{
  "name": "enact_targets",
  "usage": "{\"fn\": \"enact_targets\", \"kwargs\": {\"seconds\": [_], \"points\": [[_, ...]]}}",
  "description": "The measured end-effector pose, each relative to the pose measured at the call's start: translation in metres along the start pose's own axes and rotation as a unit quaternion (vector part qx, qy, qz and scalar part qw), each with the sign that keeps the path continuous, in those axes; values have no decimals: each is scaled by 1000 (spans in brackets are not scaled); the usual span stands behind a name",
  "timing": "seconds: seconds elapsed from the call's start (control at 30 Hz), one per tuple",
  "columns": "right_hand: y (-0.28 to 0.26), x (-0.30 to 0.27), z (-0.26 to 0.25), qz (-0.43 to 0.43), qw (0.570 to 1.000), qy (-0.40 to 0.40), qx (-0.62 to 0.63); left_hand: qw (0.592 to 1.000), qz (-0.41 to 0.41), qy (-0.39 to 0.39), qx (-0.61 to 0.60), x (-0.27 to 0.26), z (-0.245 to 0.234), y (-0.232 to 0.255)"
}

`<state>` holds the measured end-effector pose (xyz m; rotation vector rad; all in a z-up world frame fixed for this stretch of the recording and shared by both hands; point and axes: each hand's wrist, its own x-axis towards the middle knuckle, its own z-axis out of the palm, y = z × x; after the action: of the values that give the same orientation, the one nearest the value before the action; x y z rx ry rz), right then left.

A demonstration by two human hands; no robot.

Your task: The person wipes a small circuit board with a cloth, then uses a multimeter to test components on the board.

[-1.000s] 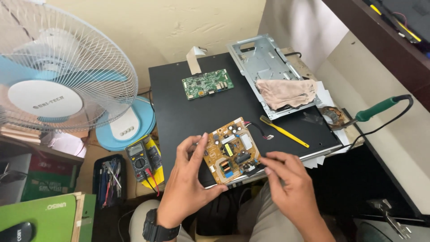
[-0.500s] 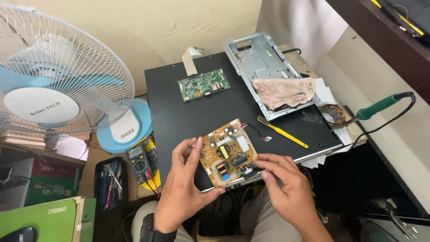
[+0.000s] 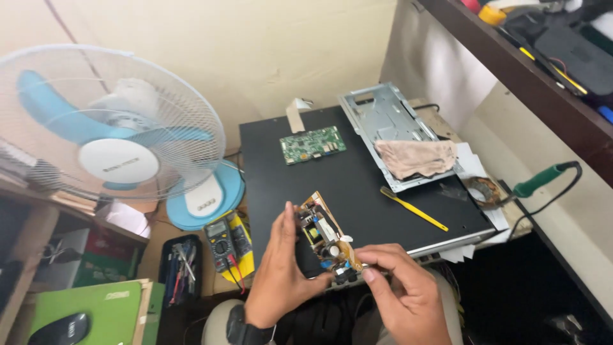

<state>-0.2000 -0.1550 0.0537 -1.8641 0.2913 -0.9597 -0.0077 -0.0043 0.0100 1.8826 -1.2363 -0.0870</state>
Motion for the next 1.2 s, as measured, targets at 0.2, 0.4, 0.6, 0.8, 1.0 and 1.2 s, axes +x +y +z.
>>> {"fn": "enact_targets", "kwargs": {"seconds": [0.2, 0.4, 0.6, 0.8, 1.0, 1.2], "points": [[-5, -5, 12, -6, 1000, -3, -10, 1000, -8, -4, -23, -1, -3, 5], [-6, -9, 13, 2, 1000, -14, -2, 1000, 5, -10, -7, -1, -6, 8], [3, -13, 9, 37, 999, -21, 34, 1000, 26, 5, 13, -2, -2, 4], [6, -5, -8, 39, 997, -6, -73, 998, 39, -27, 44, 3, -6, 4], [38, -8, -25, 213, 976, 30, 21, 980, 13, -147, 136, 35, -41, 35], [33, 6, -17, 369, 928, 39, 29, 942, 106, -212, 238, 61, -50, 43]]}}
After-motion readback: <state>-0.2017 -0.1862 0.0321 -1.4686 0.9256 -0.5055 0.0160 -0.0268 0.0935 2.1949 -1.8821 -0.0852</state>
